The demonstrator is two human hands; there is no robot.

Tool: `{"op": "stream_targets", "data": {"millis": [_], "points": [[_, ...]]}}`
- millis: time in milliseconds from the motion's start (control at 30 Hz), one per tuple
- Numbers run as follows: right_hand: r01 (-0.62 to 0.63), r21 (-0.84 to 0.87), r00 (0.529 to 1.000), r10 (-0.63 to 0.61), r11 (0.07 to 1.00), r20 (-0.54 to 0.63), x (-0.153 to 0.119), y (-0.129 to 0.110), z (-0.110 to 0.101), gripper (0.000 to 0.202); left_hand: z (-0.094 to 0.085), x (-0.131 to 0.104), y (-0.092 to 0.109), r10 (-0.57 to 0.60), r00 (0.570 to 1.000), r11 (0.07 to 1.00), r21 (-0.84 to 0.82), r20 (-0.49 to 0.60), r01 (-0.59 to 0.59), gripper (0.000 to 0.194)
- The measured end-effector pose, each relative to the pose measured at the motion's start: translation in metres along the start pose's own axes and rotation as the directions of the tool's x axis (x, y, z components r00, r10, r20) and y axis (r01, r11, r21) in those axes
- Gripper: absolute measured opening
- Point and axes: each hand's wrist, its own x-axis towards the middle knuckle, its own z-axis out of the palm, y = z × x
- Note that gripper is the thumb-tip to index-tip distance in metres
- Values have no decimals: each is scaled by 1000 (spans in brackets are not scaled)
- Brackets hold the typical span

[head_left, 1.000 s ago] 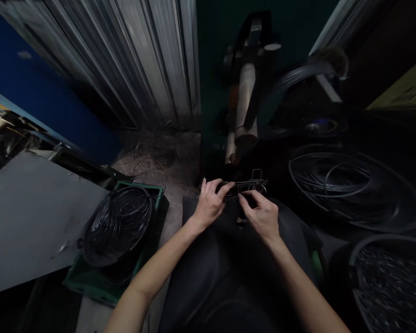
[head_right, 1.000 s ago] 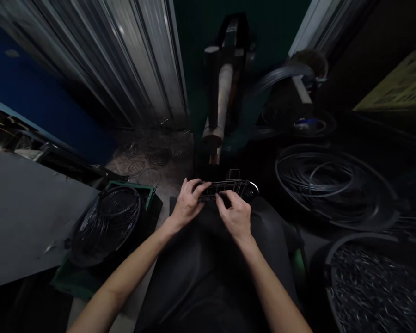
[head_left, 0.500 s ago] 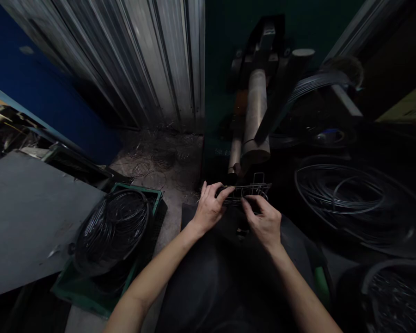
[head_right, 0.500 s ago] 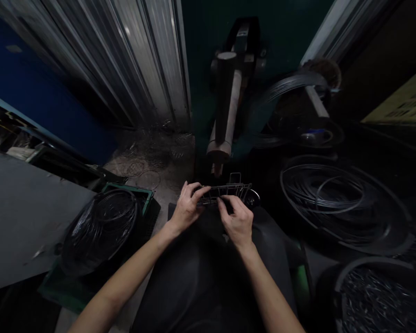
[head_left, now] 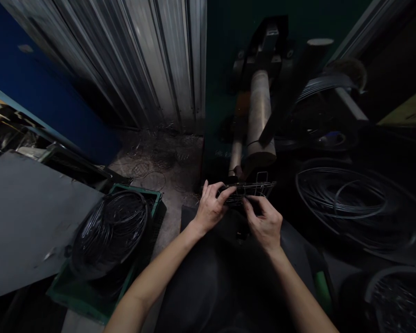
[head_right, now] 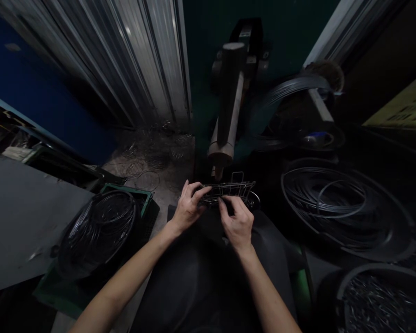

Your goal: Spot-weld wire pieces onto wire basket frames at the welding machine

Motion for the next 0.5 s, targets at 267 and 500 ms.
{"op": "stream_targets", "data": {"millis": [267, 500], "points": [[49, -11, 999, -49, 999, -22, 4, 1, 2, 19, 4, 2, -6, 63, 994, 998, 14, -91, -62, 60], [142, -19, 988, -143, 990, -63, 12, -1, 5, 16, 1, 9, -9, 82, 991, 996, 28, -102, -80, 58]]}}
